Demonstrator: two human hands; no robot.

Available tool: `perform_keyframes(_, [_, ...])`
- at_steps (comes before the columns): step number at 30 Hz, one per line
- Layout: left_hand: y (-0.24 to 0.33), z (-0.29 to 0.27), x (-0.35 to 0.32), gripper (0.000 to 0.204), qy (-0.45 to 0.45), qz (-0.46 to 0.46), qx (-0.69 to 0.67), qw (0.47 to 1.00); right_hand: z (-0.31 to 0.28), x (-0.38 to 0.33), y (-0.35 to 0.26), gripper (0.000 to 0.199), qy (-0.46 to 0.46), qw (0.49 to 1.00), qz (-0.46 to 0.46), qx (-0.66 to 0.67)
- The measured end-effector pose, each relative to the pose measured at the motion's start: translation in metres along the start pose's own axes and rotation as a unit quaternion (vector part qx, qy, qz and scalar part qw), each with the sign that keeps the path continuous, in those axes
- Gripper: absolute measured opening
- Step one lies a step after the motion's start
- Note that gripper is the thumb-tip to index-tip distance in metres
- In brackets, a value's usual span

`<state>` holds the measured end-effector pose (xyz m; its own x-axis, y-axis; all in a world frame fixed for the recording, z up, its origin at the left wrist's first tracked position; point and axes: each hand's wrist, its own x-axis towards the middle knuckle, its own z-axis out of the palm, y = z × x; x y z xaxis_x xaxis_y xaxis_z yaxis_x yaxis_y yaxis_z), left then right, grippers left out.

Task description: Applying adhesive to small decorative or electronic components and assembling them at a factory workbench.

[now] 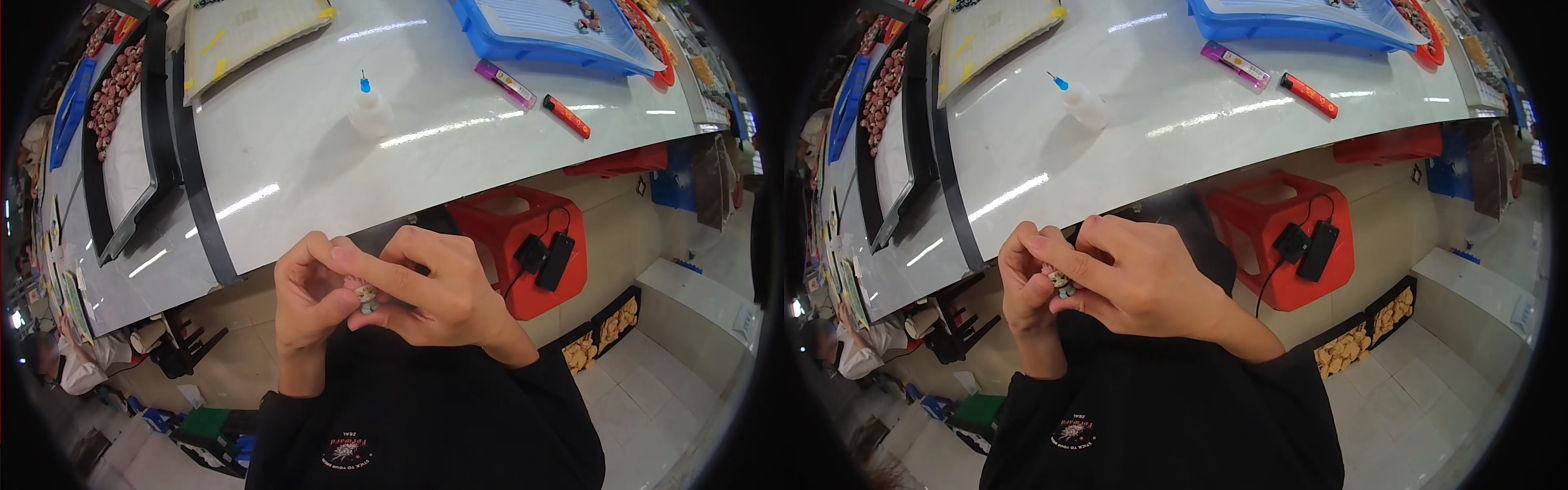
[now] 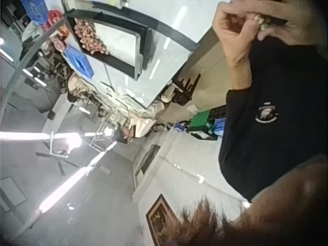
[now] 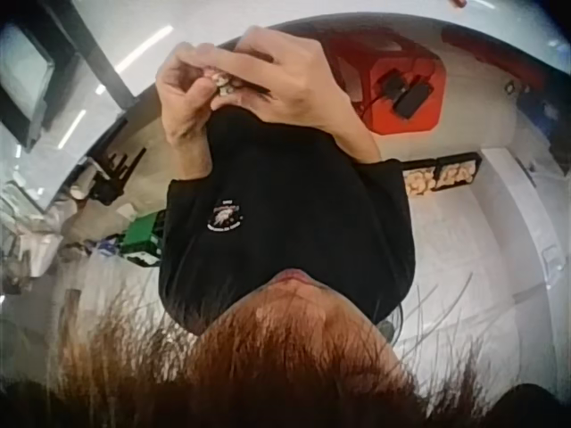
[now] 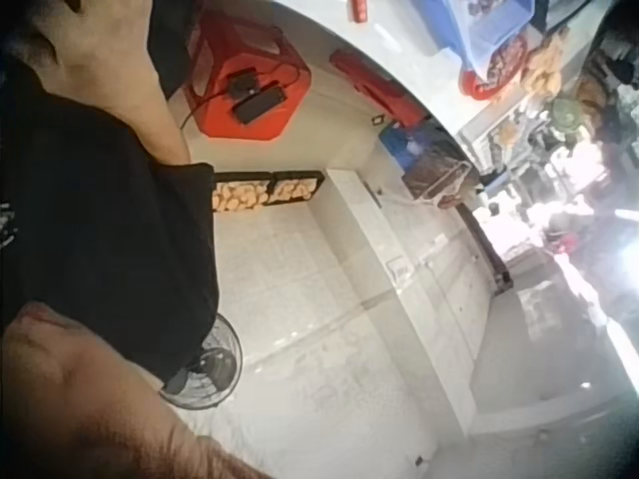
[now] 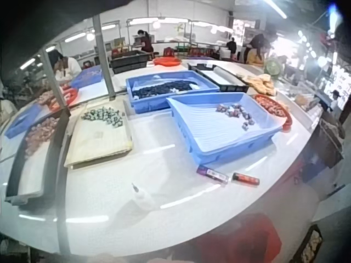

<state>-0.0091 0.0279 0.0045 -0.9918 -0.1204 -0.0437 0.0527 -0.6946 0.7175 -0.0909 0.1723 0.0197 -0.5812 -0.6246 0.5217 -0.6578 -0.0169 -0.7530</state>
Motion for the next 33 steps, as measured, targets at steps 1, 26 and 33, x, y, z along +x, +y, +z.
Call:
perform_keyframes(1, [0.0, -0.001, 0.0, 0.019, 0.001, -0.001, 0.0, 1.0, 0.001, -0.001, -0.002, 0.052, -0.003, 1.0, 0.005, -0.012])
perform_keyframes(26, [-0.017, -0.012, -0.001, 0.025, 0.029, -0.059, 0.071, 0.995, 0.001, -0.017, 0.017, 0.041, -0.005, 1.0, 0.025, 0.006])
perform_keyframes(33, [0.005, -0.02, 0.009, 0.011, 0.003, -0.048, 0.217, 0.975, -0.052, 0.011, 0.039, 0.038, 0.229, 0.896, 0.288, 0.248])
